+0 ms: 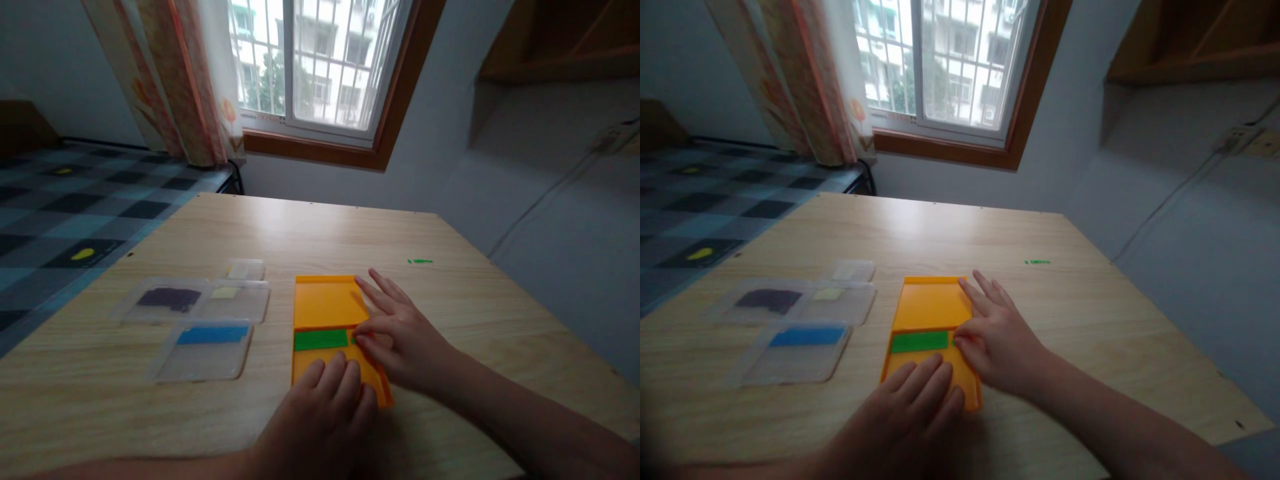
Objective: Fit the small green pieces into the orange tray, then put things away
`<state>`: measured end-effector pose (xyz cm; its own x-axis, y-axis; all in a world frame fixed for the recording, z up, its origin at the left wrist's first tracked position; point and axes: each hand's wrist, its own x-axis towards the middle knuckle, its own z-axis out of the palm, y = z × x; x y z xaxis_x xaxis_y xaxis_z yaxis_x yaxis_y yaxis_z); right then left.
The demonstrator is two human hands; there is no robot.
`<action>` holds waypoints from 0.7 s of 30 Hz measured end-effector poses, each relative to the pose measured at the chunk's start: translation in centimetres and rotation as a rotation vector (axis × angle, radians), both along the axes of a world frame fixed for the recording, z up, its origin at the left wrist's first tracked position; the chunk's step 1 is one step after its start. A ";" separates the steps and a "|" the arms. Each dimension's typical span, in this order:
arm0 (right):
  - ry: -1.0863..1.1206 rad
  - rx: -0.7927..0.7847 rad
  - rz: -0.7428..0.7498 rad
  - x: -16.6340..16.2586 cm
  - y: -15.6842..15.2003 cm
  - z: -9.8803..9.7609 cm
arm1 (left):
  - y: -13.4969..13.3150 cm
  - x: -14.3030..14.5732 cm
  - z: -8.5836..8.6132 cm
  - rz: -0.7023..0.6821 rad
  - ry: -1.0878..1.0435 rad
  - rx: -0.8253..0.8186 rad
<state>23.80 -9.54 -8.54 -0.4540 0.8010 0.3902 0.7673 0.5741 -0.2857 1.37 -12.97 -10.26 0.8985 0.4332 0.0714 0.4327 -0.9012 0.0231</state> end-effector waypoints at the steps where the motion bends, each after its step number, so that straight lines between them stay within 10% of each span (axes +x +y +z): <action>1: 0.006 0.015 0.017 0.1 0.0 0.1 | 0.0 0.0 0.0 0.002 0.007 -0.003; 21: 0.024 0.089 0.101 0.7 0.1 -0.2 | 0.1 0.3 0.0 -0.032 -0.023 0.034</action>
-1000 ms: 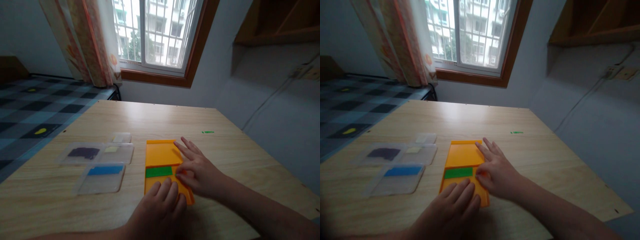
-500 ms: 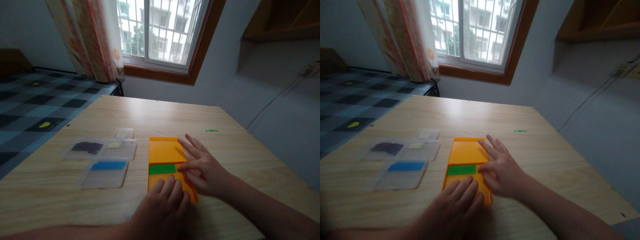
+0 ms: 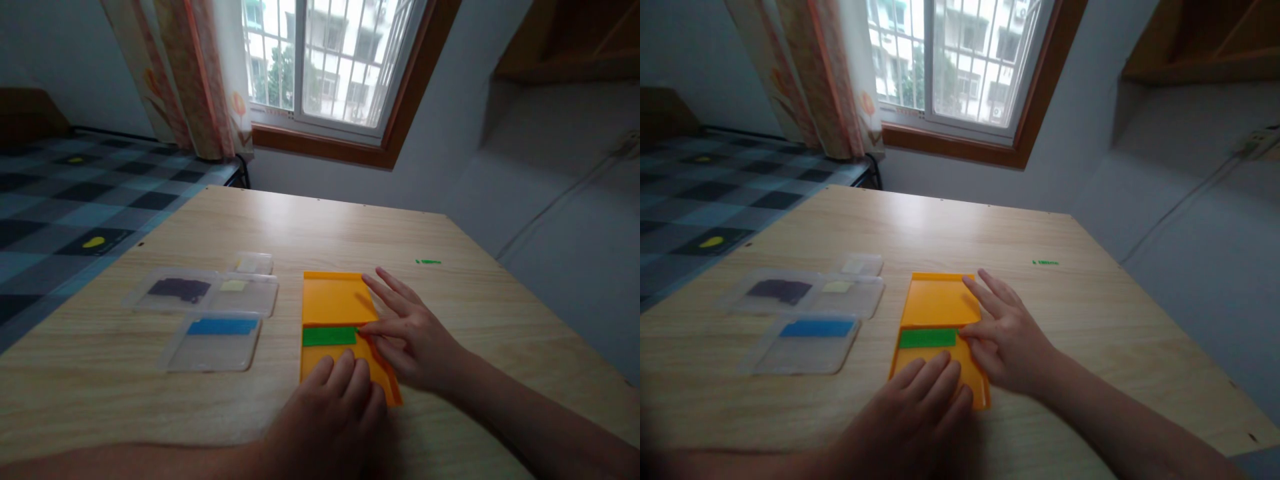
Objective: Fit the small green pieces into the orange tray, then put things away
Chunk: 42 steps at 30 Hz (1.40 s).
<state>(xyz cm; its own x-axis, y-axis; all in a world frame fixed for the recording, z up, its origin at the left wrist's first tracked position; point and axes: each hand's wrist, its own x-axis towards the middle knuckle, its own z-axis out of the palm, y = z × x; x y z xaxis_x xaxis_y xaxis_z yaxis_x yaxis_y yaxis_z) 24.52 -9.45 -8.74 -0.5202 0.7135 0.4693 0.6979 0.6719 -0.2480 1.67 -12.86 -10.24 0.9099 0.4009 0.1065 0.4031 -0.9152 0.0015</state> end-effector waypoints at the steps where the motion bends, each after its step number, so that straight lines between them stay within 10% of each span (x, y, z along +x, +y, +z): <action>1: -0.005 -0.005 0.003 0.0 0.0 0.0 | 0.0 0.0 0.0 -0.001 -0.001 -0.001; 42: 0.105 0.083 -0.003 0.5 0.8 -0.1 | 0.0 0.0 -0.2 -0.007 -0.008 0.030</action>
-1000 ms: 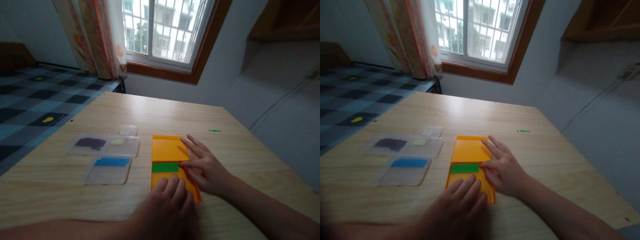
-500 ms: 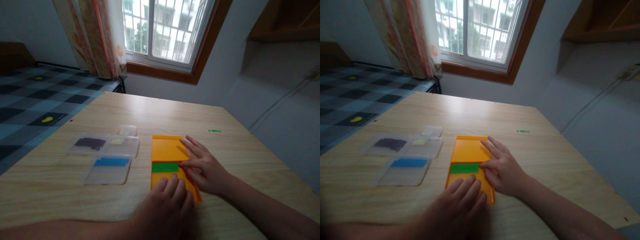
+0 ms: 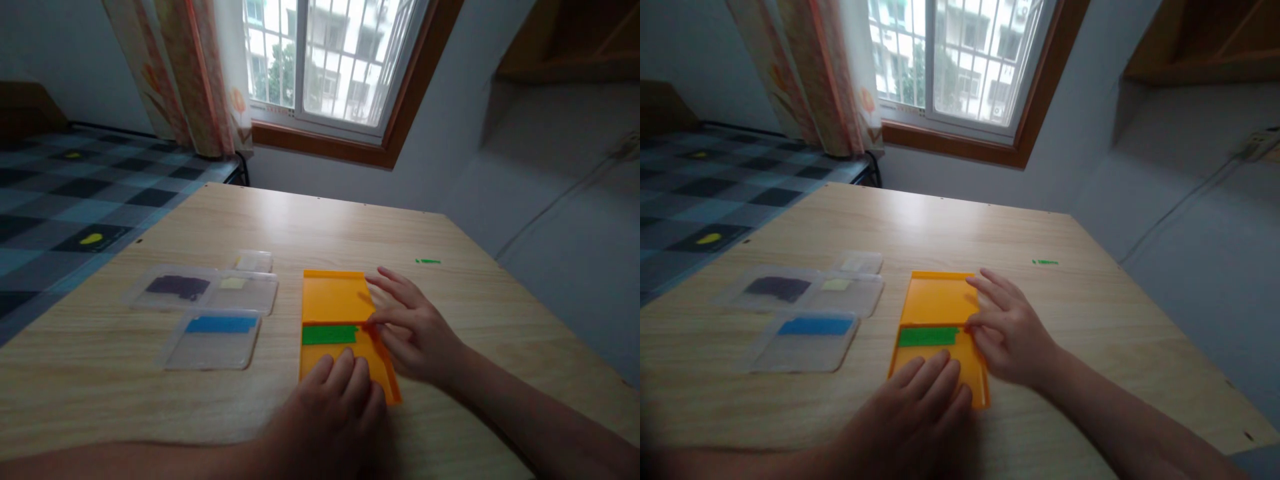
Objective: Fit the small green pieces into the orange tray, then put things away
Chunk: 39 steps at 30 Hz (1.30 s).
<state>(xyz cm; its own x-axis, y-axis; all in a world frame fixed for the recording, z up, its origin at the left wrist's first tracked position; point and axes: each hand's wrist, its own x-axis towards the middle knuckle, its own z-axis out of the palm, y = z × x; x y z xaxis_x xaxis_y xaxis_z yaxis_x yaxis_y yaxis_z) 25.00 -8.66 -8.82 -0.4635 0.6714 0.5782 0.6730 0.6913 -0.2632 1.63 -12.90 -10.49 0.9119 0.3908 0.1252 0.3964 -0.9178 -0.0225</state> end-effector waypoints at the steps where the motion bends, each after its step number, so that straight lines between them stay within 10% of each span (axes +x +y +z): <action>1: 0.030 0.044 -0.035 0.6 0.5 0.2 | 0.0 -0.1 -0.1 0.001 0.001 0.013; 11: 0.172 0.141 -0.662 14.0 8.6 -1.9 | 0.2 -0.6 -0.8 0.008 -0.004 -0.008; 23: -0.200 -0.059 -0.834 13.0 10.0 -4.4 | 1.0 -0.2 -2.9 0.034 0.018 -0.065; 33: -0.154 -0.055 -0.705 11.2 8.9 -3.2 | 1.1 -0.2 -1.6 0.052 0.082 -0.127; 39: -0.033 -0.083 -0.243 7.4 5.1 0.3 | 0.9 -0.1 -0.3 0.040 0.075 -0.141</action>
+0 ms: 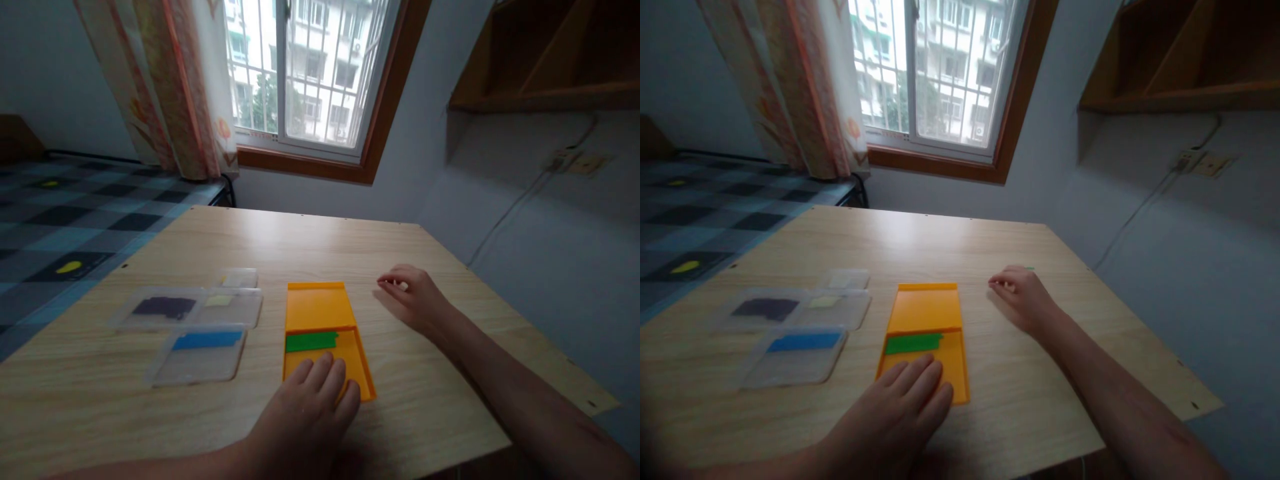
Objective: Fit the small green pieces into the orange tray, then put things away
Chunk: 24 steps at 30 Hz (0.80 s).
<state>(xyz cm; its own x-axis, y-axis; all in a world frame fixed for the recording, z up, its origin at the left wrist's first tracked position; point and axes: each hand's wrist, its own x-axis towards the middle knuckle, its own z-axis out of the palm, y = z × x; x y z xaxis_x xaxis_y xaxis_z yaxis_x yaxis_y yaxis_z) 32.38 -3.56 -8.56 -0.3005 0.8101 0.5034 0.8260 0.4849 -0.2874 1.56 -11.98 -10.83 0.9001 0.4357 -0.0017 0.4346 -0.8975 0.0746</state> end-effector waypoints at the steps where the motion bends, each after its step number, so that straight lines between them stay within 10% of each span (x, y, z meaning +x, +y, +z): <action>1: 0.016 -0.075 0.104 -1.0 -0.9 0.6 | -0.1 0.0 0.3 -0.004 -0.001 -0.005; 7: 0.044 -0.261 0.468 -6.8 -5.1 1.5 | -0.5 0.3 1.5 0.013 0.030 -0.016; 24: -0.047 -0.280 0.393 -6.8 -5.7 2.4 | -0.7 0.5 2.2 -0.007 0.012 -0.065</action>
<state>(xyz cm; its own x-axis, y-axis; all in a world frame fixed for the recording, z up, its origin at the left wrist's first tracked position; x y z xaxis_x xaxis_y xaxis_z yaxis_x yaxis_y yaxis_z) 25.59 -9.23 -6.14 -0.6279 0.7334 0.2606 0.6113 0.6719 -0.4182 2.03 -12.64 -8.59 0.9031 0.4275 -0.0409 0.4291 -0.8941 0.1280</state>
